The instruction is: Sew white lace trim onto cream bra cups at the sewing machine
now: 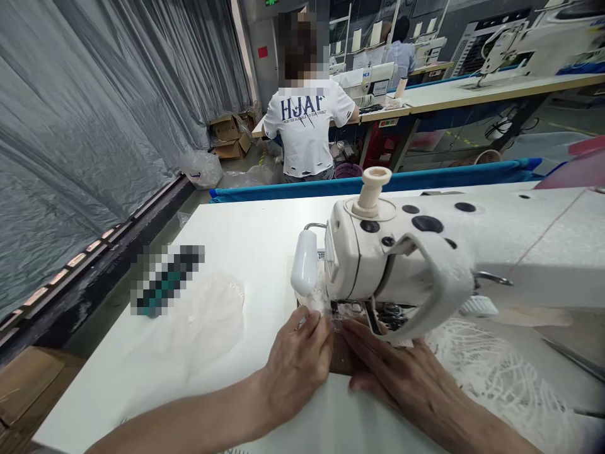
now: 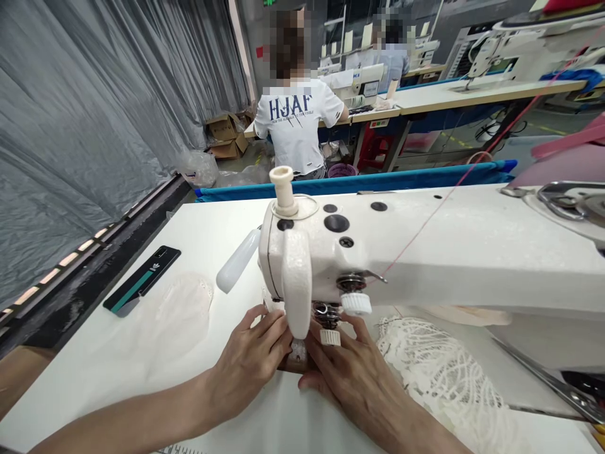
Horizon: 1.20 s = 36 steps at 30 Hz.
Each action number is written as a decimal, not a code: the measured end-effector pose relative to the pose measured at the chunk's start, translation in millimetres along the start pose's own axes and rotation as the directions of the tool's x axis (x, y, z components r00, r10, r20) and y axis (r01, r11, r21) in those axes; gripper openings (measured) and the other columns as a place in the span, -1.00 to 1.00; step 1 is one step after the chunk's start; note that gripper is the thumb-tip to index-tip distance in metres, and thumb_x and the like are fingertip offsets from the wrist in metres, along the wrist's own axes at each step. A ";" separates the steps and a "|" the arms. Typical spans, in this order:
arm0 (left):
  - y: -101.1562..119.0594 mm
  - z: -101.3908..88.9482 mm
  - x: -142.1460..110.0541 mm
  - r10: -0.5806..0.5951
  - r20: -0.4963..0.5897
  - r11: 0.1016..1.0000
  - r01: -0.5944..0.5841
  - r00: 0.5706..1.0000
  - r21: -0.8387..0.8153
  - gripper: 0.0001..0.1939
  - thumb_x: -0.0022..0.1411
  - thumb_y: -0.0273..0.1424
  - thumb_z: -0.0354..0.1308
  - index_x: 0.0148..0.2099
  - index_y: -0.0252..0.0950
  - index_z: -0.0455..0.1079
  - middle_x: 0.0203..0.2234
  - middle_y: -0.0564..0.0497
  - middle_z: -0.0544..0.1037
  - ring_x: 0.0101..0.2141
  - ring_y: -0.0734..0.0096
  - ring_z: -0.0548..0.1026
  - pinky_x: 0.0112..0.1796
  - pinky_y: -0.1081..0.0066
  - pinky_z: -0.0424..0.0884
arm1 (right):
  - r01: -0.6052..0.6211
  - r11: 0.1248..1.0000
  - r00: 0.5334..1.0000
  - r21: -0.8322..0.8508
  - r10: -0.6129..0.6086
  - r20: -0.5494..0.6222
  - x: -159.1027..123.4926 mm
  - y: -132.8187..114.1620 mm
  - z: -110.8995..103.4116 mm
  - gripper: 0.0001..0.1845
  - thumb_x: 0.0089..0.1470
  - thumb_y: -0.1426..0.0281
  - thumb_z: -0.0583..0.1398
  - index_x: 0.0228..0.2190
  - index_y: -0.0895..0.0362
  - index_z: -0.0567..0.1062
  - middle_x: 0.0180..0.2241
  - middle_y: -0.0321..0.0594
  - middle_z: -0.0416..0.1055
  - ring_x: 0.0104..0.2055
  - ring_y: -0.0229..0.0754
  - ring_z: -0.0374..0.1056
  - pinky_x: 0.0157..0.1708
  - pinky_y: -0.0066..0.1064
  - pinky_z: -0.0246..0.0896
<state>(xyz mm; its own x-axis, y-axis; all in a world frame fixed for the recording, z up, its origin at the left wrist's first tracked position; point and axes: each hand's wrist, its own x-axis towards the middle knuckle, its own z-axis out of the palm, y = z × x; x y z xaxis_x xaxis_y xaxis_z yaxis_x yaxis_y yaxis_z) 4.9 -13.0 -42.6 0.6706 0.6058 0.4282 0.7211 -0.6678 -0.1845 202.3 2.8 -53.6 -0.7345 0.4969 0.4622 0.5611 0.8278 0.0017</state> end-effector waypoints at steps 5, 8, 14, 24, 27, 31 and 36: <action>0.3 5.1 -2.0 0.009 -0.004 0.998 -0.009 1.000 0.066 -0.84 0.16 -0.69 0.02 -0.29 -0.43 0.39 -0.40 -0.05 0.48 -0.26 0.35 0.46 -0.14 0.29 0.34 | -0.009 0.999 0.998 -0.038 0.006 -0.067 -4.5 2.2 7.7 -0.54 0.31 0.28 -0.14 0.04 0.32 0.27 -0.29 0.03 0.54 -0.31 -0.03 0.42 -0.17 -0.08 0.13; -1.8 6.0 -0.6 0.000 -0.019 0.996 0.001 1.000 0.094 -0.84 0.17 -0.67 0.01 -0.29 -0.41 0.38 -0.37 -0.06 0.48 -0.23 0.33 0.44 -0.13 0.28 0.33 | -0.051 0.998 0.992 -0.023 0.048 -0.114 -5.5 3.0 12.0 -0.58 0.31 0.29 -0.10 0.01 0.30 0.31 -0.35 -0.02 0.54 -0.25 -0.01 0.41 -0.12 -0.05 0.05; -12.3 6.0 11.4 0.002 -0.088 0.997 0.005 0.996 0.074 -0.77 0.14 -0.74 -0.04 -0.39 -0.35 0.32 -0.49 0.01 0.43 -0.36 0.41 0.42 -0.15 0.29 0.30 | -0.111 0.993 0.968 0.037 0.117 -0.222 1.9 3.2 8.1 -0.60 0.29 0.30 -0.07 -0.42 0.16 0.46 -0.51 -0.18 0.50 -0.32 -0.09 0.37 -0.09 -0.10 0.00; -12.5 -6.2 -1.7 0.023 0.067 0.994 -0.030 0.998 0.107 -0.75 0.06 -0.78 -0.05 -0.46 -0.34 0.21 -0.49 -0.01 0.39 -0.53 0.43 0.31 -0.44 0.39 0.22 | -0.055 0.986 0.985 -0.159 0.028 -0.170 9.8 -5.0 6.8 -0.60 0.29 0.28 -0.07 -0.18 0.32 0.42 -0.32 0.00 0.52 -0.44 -0.11 0.35 -0.25 -0.14 0.06; 7.1 -39.8 -32.6 0.023 0.238 0.999 -0.034 0.971 0.042 -0.73 -0.04 -0.80 -0.04 -0.34 -0.38 0.25 -0.33 -0.12 0.45 -0.49 0.40 0.34 -0.41 0.37 0.24 | 0.036 0.992 0.979 -0.118 -0.059 -0.196 6.8 -15.5 5.0 -0.75 0.25 0.48 -0.02 -0.27 0.25 0.45 -0.30 -0.08 0.52 -0.36 -0.10 0.36 -0.31 -0.23 0.07; 26.7 -73.9 -69.2 0.052 0.396 0.999 -0.044 0.917 -0.028 -0.78 0.04 -0.73 -0.04 -0.30 -0.37 0.25 -0.35 -0.08 0.46 -0.48 0.40 0.35 -0.32 0.34 0.26 | 0.175 0.984 0.970 0.017 -0.170 -0.173 0.7 -22.4 0.7 -0.65 0.19 0.65 -0.10 -0.35 0.23 0.44 -0.36 -0.12 0.50 -0.32 -0.13 0.35 -0.36 -0.29 0.10; 25.1 -91.7 -71.6 0.012 0.563 0.974 0.117 0.827 -0.192 -0.82 0.06 -0.66 -0.01 -0.29 -0.32 0.20 -0.36 -0.01 0.42 -0.44 0.40 0.33 -0.25 0.32 0.26 | 0.257 0.961 0.959 0.101 -0.241 -0.150 -3.5 -31.5 2.1 -0.73 0.26 0.41 -0.03 -0.19 0.25 0.42 -0.22 -0.04 0.48 -0.24 -0.08 0.36 -0.28 -0.23 0.20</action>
<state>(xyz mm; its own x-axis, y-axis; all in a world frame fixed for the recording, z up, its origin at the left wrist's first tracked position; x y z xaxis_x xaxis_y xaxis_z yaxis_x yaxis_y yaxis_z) -41.0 -112.7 3.3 0.6607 0.7364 -0.1458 0.7477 -0.6628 0.0407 186.4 -24.5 -57.1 -0.7820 0.2381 0.5760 0.3117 0.9497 0.0306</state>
